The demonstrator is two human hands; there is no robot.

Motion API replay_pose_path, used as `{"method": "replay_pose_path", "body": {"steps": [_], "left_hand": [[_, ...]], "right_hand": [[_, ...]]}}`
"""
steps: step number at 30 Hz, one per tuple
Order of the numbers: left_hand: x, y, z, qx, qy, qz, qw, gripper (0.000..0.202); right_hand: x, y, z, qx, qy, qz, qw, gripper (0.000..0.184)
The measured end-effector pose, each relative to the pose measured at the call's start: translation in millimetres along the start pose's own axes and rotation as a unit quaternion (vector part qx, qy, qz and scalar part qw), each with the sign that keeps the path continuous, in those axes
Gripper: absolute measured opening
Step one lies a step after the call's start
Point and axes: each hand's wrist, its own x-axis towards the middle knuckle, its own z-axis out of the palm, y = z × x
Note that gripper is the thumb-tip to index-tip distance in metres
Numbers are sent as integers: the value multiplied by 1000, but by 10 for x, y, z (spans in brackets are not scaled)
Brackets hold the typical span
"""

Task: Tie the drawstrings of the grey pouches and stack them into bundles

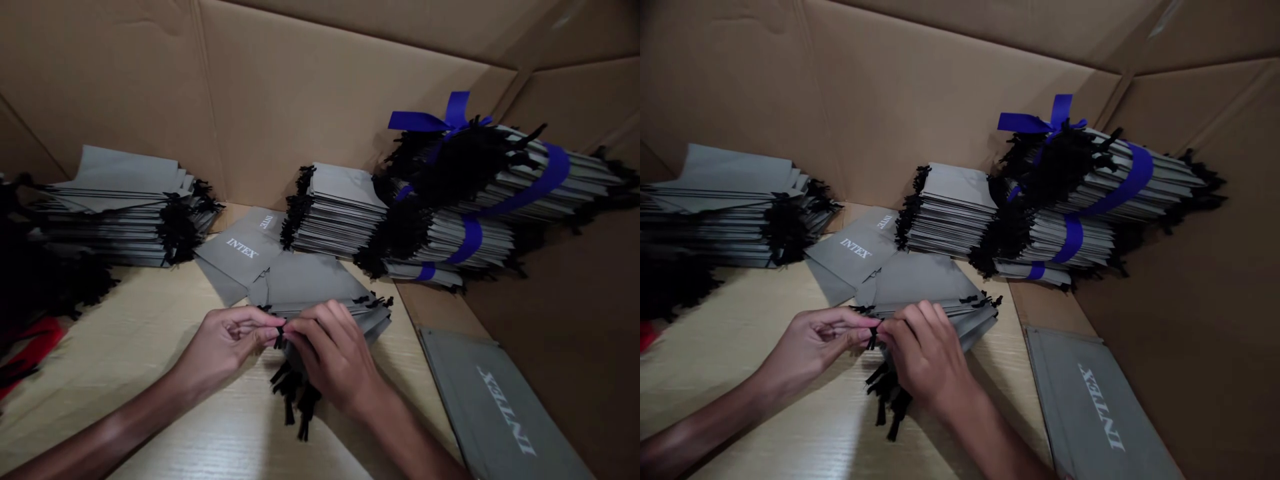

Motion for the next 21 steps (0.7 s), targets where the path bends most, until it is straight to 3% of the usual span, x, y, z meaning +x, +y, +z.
{"method": "replay_pose_path", "body": {"steps": [6,21], "left_hand": [[-46,-24,66,5,41,-11,999,18],[-80,-60,126,-47,15,-40,998,21]], "right_hand": [[-7,-99,26,-43,9,6,999,6],[-25,-57,106,-69,10,-23,997,14]]}}
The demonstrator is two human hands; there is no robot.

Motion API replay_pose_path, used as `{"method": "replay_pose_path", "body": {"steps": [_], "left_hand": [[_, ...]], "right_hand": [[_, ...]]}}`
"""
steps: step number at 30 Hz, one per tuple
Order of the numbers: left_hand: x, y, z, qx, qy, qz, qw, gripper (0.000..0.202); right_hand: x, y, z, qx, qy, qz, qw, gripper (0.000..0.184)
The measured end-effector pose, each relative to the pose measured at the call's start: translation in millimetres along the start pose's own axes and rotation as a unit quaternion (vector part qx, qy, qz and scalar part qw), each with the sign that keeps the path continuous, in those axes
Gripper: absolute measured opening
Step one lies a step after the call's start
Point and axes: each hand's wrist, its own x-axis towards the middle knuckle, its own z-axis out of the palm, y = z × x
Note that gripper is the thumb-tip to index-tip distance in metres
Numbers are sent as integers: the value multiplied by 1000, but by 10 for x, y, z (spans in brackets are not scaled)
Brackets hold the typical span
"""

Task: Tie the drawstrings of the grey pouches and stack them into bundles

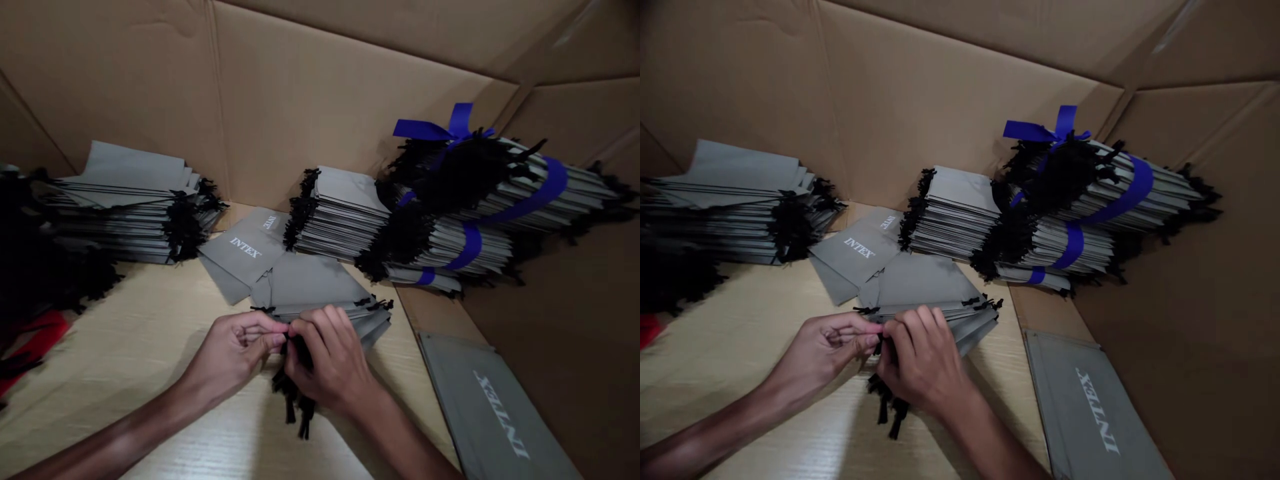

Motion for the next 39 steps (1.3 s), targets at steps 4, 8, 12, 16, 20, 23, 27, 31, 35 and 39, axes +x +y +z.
{"method": "replay_pose_path", "body": {"steps": [4,8,12,16,20,23,27,31,35,39], "left_hand": [[11,-23,4,1,-8,-9,1000,24],[30,3,13,2,-26,-27,999,25],[42,30,15,24,-42,-17,999,26],[44,18,-13,48,-68,-1,997,28],[47,39,-96,86,-100,38,990,26],[52,67,-168,189,-119,111,968,23],[53,66,-208,287,-145,258,911,19],[52,43,-208,328,-164,337,867,20],[83,41,-244,353,-185,372,838,22],[122,42,-294,361,-215,383,823,20]], "right_hand": [[8,21,17,8,-6,-7,1000,14],[13,44,25,14,-14,-9,1000,13],[4,66,39,19,-6,-10,1000,11],[11,97,33,19,5,-11,1000,11],[41,120,-1,26,10,-15,999,13],[61,125,-22,36,13,-21,999,15],[70,127,-32,45,6,-38,998,14],[70,126,-28,46,2,-60,997,13],[66,116,-18,49,-7,-68,997,13],[59,104,-10,50,-11,-66,997,12]]}}
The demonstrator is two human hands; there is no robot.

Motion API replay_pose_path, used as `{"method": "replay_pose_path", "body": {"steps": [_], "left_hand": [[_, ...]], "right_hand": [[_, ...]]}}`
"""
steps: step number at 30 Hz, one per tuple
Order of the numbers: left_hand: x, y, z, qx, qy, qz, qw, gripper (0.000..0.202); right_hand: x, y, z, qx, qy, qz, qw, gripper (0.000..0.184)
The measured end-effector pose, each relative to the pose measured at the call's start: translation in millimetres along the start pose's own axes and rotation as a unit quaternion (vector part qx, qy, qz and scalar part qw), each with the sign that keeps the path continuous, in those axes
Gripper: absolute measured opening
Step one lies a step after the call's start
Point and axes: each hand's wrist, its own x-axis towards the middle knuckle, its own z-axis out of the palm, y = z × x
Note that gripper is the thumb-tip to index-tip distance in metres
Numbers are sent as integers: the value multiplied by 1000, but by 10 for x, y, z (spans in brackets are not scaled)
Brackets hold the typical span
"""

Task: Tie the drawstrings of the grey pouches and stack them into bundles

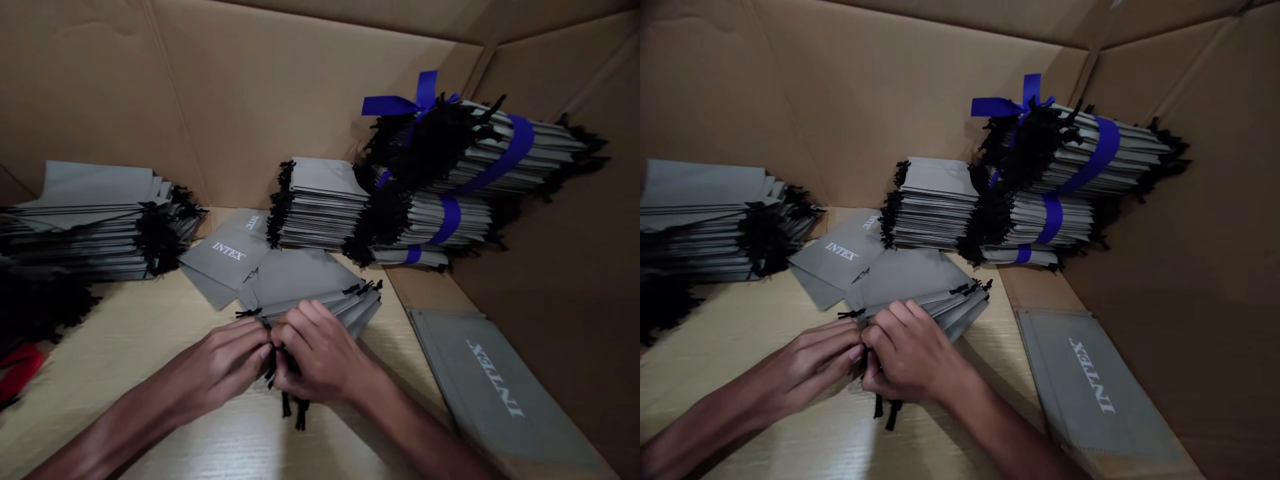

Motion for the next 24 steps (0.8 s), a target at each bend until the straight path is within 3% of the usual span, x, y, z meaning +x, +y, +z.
{"method": "replay_pose_path", "body": {"steps": [6,10,16,24], "left_hand": [[-11,-31,16,-15,-2,-7,1000,25],[-15,-55,40,-81,-3,-70,994,35],[-34,-110,130,-295,-6,-200,934,45],[32,8,13,-249,63,-282,925,25]], "right_hand": [[-12,-23,-5,-2,2,-3,1000,12],[-13,-41,-6,22,6,4,1000,14],[7,-59,-35,71,37,28,996,19],[13,18,-102,78,21,43,996,14]]}}
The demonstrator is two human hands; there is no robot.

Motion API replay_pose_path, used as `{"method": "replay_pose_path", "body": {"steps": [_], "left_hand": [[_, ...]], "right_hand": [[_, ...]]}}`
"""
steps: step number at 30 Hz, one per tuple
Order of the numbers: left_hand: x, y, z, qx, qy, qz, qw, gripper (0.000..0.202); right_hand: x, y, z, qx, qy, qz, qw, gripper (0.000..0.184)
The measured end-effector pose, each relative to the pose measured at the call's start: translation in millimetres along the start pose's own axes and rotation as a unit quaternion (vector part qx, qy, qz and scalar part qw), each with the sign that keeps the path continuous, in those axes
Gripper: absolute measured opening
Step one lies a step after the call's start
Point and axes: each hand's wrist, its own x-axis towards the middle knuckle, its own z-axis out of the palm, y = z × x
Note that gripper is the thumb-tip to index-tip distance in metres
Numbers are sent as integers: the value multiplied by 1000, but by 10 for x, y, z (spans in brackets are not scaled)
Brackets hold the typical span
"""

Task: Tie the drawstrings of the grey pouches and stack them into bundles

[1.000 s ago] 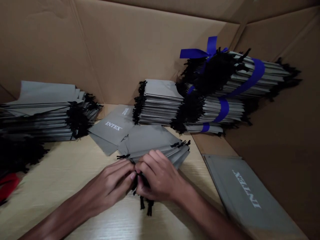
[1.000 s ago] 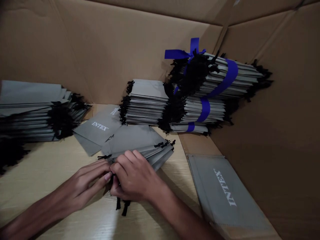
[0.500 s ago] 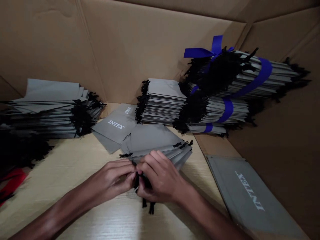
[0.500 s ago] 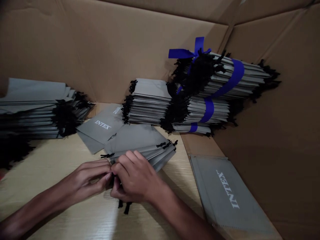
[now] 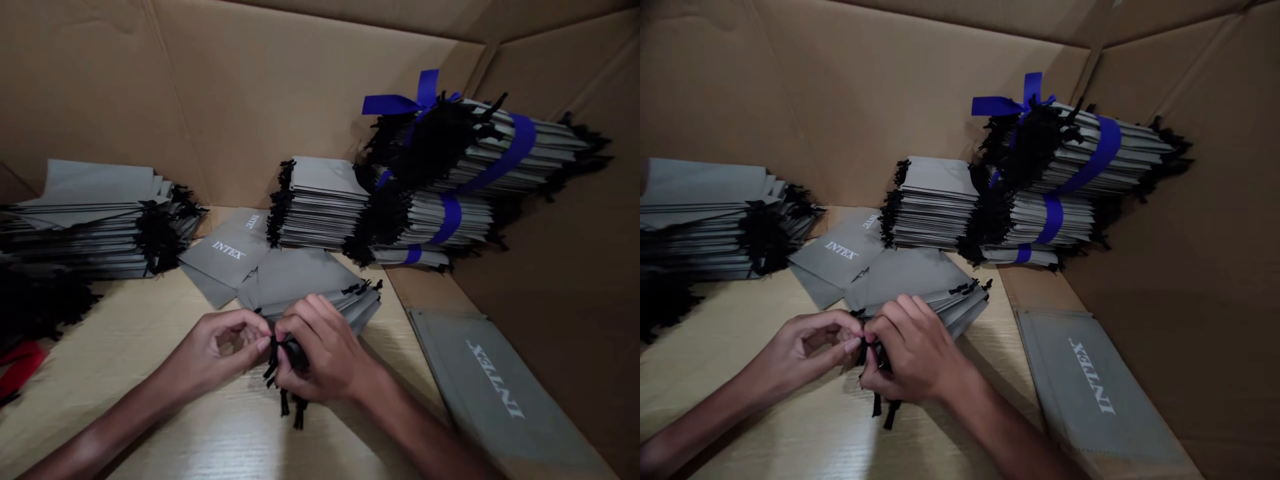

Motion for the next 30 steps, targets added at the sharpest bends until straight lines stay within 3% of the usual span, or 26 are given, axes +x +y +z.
{"method": "replay_pose_path", "body": {"steps": [13,21,24,28,30], "left_hand": [[-25,6,8,-22,-54,16,998,8],[-28,-114,61,-182,-126,-74,972,20],[-23,-116,112,-229,-124,-100,960,10],[-30,-106,198,-298,-108,-114,942,29],[-31,-81,201,-344,-66,-113,930,36]], "right_hand": [[-27,-53,54,-17,-27,-28,999,20],[-65,-110,171,58,2,15,998,31],[-59,-113,208,71,33,14,997,29],[-60,-131,235,71,67,16,995,29],[-59,-149,208,64,77,19,995,28]]}}
